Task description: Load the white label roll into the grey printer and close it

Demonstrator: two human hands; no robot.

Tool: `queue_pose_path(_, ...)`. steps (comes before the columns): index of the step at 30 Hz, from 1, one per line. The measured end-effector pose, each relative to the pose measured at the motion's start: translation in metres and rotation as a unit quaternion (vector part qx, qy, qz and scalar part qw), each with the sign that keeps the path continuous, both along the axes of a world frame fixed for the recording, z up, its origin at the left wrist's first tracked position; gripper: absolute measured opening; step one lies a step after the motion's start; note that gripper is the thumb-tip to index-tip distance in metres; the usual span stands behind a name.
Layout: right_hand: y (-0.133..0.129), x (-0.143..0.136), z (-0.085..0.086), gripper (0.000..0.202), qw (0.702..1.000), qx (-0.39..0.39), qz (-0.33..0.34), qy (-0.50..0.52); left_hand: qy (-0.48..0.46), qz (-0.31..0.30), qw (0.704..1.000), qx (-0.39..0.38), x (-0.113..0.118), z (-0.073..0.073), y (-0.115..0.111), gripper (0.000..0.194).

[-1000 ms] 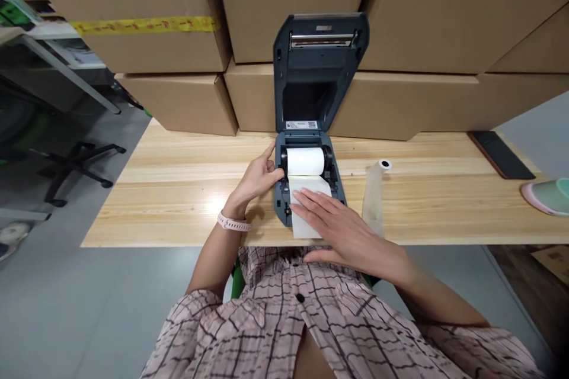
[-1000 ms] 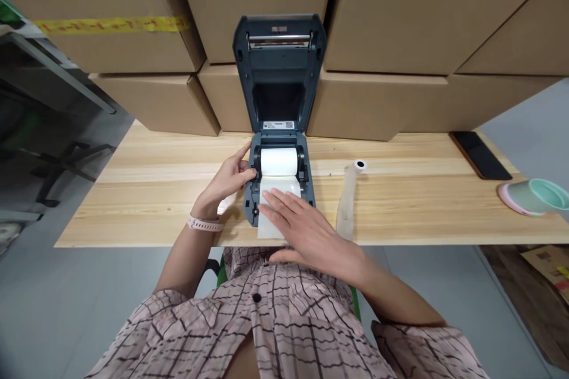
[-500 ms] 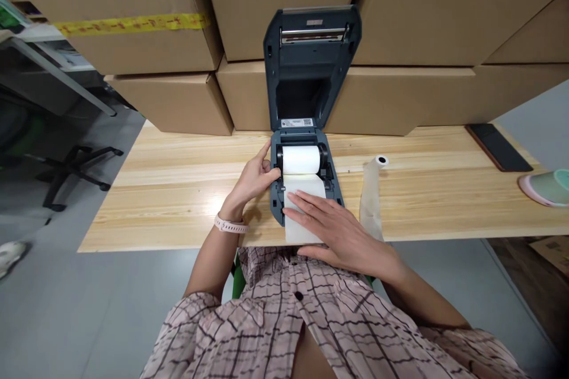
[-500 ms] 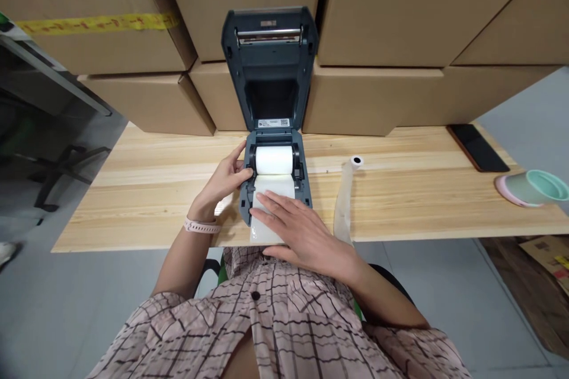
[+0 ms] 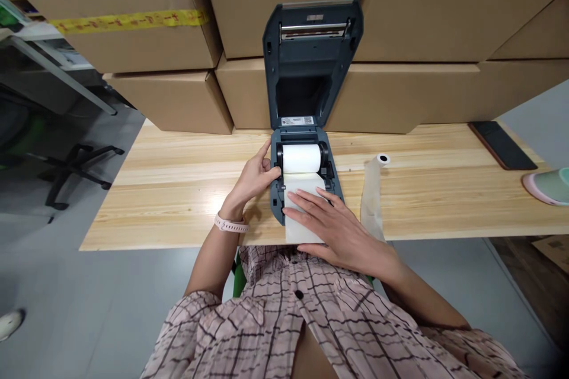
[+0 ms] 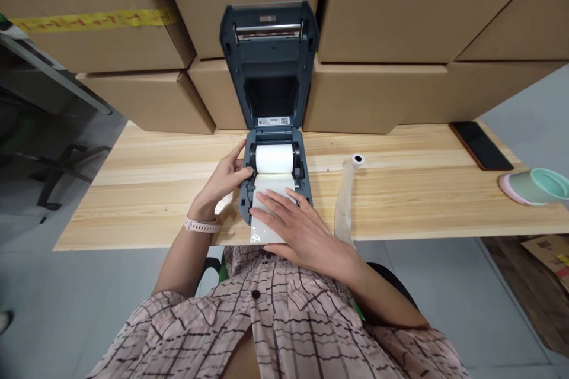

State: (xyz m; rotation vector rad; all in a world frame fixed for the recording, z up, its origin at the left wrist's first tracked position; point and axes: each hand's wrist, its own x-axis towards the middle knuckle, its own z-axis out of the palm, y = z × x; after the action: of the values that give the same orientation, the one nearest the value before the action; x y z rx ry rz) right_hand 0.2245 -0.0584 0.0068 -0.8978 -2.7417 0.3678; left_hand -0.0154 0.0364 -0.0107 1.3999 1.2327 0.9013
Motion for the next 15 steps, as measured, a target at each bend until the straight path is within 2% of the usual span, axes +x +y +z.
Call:
queue_pose_path(5, 0.001, -0.003, -0.004, 0.075, 1.000, -0.003, 0.003, -0.007, 0.002, -0.008, 1.000, 0.004, -0.002, -0.003, 0.000, 0.097)
queue_pose_path(7, 0.000, -0.002, -0.004, 0.081, 1.000, -0.024, 0.002, -0.005, 0.003, -0.015, 1.000, 0.008, -0.003, -0.003, -0.001, 0.097)
queue_pose_path(9, 0.001, 0.004, 0.004, 0.094, 0.998, -0.065, 0.017, -0.003, 0.003, -0.015, 1.000, 0.011, -0.003, -0.003, -0.001, 0.096)
queue_pose_path(11, 0.008, 0.016, 0.024, 0.100, 0.993, -0.106, 0.057, 0.020, 0.003, -0.003, 1.000, 0.006, -0.003, -0.002, -0.001, 0.095)
queue_pose_path(13, 0.026, 0.031, 0.053, 0.084, 0.986, -0.104, 0.071, 0.105, -0.003, 0.019, 1.000, 0.001, -0.002, -0.002, -0.001, 0.092)
queue_pose_path(15, 0.060, 0.040, 0.087, 0.055, 0.963, -0.021, -0.016, 0.266, -0.012, 0.042, 0.999, 0.004, -0.001, -0.002, 0.001, 0.088)
